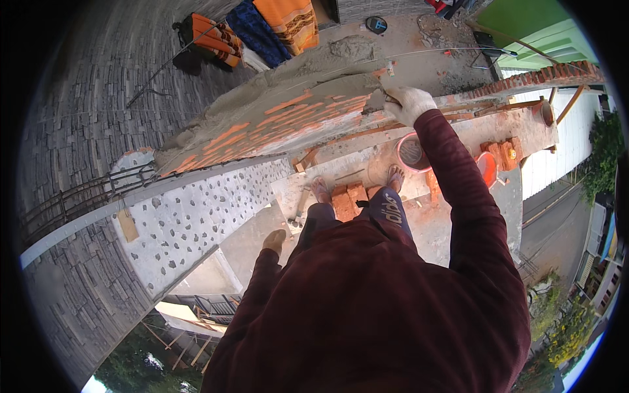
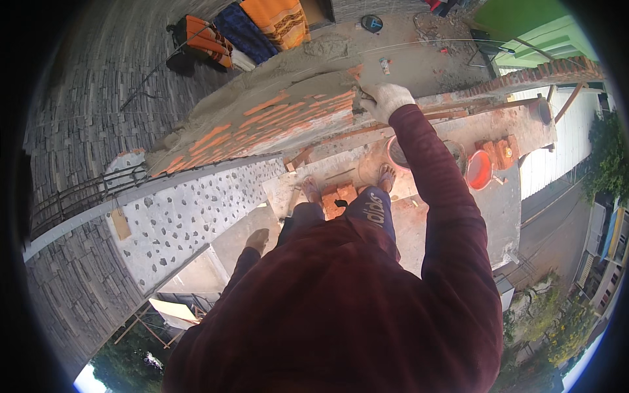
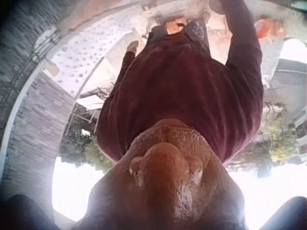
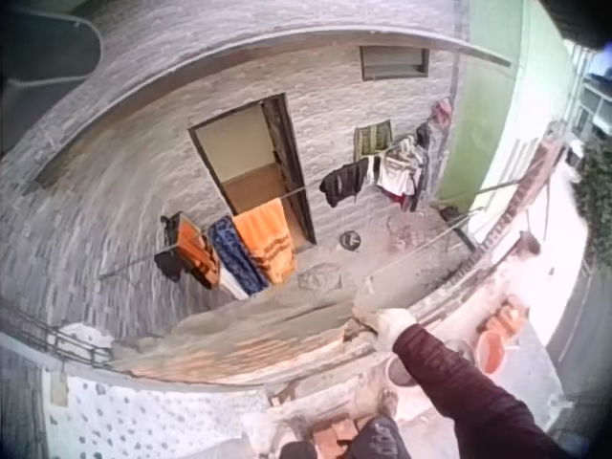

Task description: The person scoops mortar from a bucket with a trowel and spreads it on a brick wall. They then pick up a brick and place it onto the mortar bed, tapping it into position.

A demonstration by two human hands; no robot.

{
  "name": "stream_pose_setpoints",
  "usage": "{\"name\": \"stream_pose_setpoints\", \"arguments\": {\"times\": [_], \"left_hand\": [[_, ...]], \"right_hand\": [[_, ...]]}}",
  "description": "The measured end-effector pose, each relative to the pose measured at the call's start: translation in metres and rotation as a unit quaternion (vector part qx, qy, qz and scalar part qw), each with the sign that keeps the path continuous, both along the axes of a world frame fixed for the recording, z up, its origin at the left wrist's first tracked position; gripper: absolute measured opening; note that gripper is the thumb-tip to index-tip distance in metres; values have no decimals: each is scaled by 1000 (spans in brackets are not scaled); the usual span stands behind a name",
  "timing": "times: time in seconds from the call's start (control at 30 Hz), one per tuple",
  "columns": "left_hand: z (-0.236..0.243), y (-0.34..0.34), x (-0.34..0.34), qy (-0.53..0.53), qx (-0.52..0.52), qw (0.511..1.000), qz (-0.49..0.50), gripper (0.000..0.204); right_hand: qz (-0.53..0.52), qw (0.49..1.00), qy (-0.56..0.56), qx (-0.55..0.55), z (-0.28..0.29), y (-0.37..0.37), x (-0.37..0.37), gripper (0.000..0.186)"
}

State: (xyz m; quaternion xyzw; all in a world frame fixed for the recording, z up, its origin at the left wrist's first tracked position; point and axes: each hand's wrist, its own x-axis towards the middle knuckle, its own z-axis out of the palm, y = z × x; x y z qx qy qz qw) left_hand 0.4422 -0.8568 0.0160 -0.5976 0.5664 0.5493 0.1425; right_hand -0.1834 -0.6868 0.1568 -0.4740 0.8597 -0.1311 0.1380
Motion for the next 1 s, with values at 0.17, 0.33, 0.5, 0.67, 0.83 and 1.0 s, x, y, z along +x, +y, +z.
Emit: {"name": "stream_pose_setpoints", "arguments": {"times": [0.17, 0.33, 0.5, 0.67, 0.83, 1.0], "left_hand": [[23, -8, -59, 27, -24, 994, -105, 44], [42, 29, -117, -11, 103, 968, -230, 61], [2, 90, -163, -163, 177, 864, -442, 100], [-34, 118, -166, -209, 124, 828, -505, 101], [-39, 136, -188, -253, 117, 801, -530, 99], [-58, 155, -179, -290, 57, 759, -581, 101]], "right_hand": [[-135, 990, -40, -19, -18, 132, -54, 34], [-273, 952, -104, 90, -82, 274, -21, 28], [-344, 851, -242, 314, -220, 353, 40, 33], [-472, 796, -262, 274, -289, 384, 55, 35], [-581, 705, -221, 341, -360, 500, 14, 40], [-535, 699, -204, 428, -448, 541, -21, 38]]}}
